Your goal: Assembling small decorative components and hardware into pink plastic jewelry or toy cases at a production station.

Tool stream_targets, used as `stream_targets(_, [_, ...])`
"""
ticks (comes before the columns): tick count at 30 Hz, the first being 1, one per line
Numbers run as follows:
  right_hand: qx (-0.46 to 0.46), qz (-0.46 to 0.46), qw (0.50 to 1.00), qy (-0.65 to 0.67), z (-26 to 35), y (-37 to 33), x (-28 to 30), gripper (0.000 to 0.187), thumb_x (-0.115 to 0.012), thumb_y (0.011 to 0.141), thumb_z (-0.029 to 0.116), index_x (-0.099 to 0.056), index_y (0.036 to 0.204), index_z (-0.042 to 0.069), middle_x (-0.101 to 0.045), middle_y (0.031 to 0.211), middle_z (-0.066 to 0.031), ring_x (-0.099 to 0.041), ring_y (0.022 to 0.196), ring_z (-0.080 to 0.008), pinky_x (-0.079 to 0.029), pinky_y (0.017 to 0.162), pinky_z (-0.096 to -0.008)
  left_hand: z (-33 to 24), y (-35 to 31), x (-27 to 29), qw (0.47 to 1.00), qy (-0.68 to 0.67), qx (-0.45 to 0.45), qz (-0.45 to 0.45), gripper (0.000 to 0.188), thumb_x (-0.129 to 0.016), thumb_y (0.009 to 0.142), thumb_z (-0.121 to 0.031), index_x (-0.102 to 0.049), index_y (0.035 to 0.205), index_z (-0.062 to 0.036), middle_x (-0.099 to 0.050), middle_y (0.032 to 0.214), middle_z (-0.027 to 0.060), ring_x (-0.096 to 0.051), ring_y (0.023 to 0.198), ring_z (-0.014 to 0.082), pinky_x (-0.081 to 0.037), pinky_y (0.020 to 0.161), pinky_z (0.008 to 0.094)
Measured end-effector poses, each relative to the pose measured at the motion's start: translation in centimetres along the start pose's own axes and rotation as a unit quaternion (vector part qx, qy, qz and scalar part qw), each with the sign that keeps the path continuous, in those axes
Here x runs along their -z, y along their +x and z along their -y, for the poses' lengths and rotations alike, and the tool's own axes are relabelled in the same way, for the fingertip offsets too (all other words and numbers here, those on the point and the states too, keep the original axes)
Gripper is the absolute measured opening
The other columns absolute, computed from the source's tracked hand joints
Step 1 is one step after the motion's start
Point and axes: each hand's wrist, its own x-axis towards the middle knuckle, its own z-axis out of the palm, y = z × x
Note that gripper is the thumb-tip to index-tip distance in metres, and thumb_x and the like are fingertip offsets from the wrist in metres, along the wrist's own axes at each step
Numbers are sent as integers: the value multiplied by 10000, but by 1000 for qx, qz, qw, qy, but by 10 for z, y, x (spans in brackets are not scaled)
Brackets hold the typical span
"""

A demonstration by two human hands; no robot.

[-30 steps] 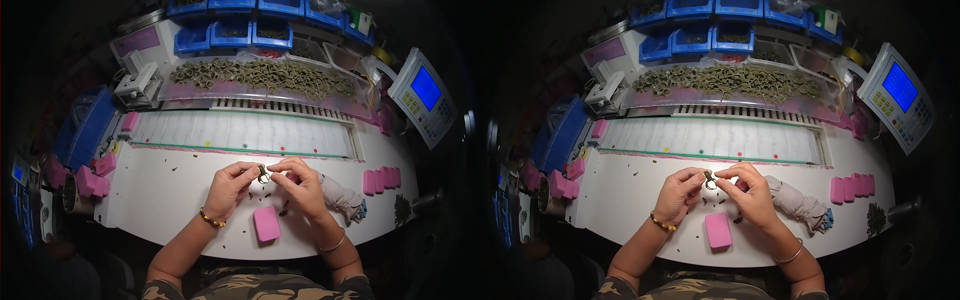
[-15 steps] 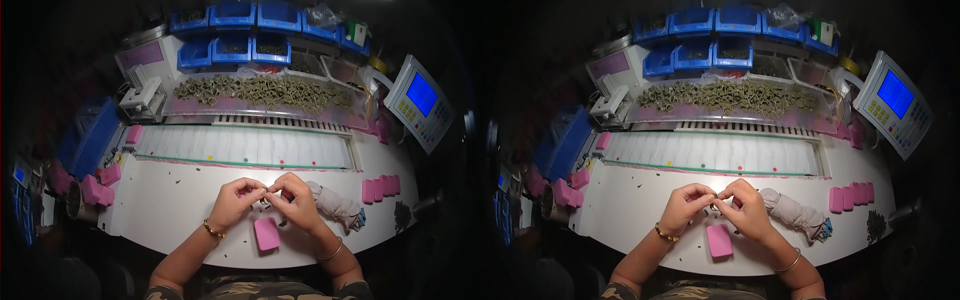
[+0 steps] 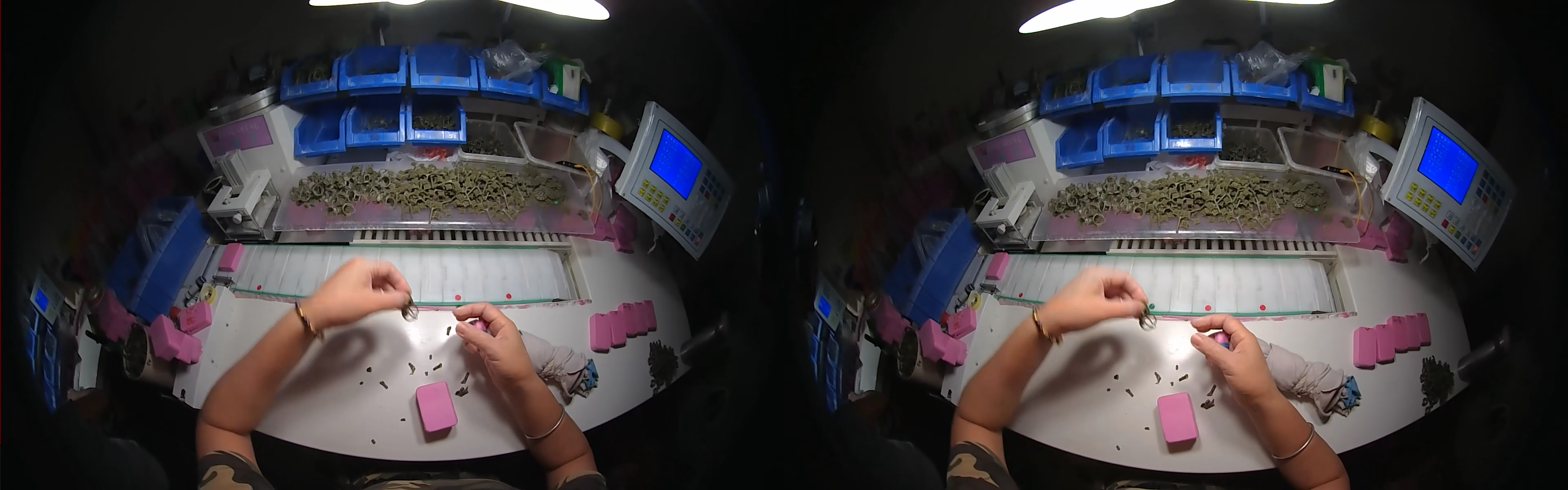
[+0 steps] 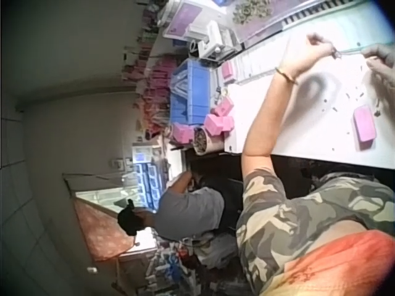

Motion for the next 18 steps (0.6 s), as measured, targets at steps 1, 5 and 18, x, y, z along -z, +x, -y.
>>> stream_targets(1, [-20, -7, 997, 77, 0, 0, 3, 266, -658, 885, 27, -591, 1141, 2, -561, 897, 2, -507, 798, -71, -433, 773, -215, -10, 17, 25, 998, 42, -7, 37, 135, -711, 845, -169, -723, 870, -36, -716, 822, -2, -581, 669, 67, -467, 585, 222])
stream_targets(5, [-1, -21, 991, 129, -7, -1, 4, 301, -594, 899, -17, -529, 1192, -26, -571, 996, -54, -578, 965, -145, -473, 937, -282, -71, 62, 79, 990, 50, 104, -82, 123, -704, 852, -157, -709, 936, -67, -694, 824, 2, -437, 564, 6, -322, 480, 174])
stream_targets(18, [-65, 69, 984, 150, 2, -9, 1, 254, -562, 1004, 160, -580, 1206, 7, -657, 1065, -83, -631, 813, -112, -526, 693, -223, -85, 85, 63, 989, 52, 138, -30, 74, -720, 840, -127, -691, 892, -82, -680, 836, -12, -453, 579, 9, -321, 490, 177])
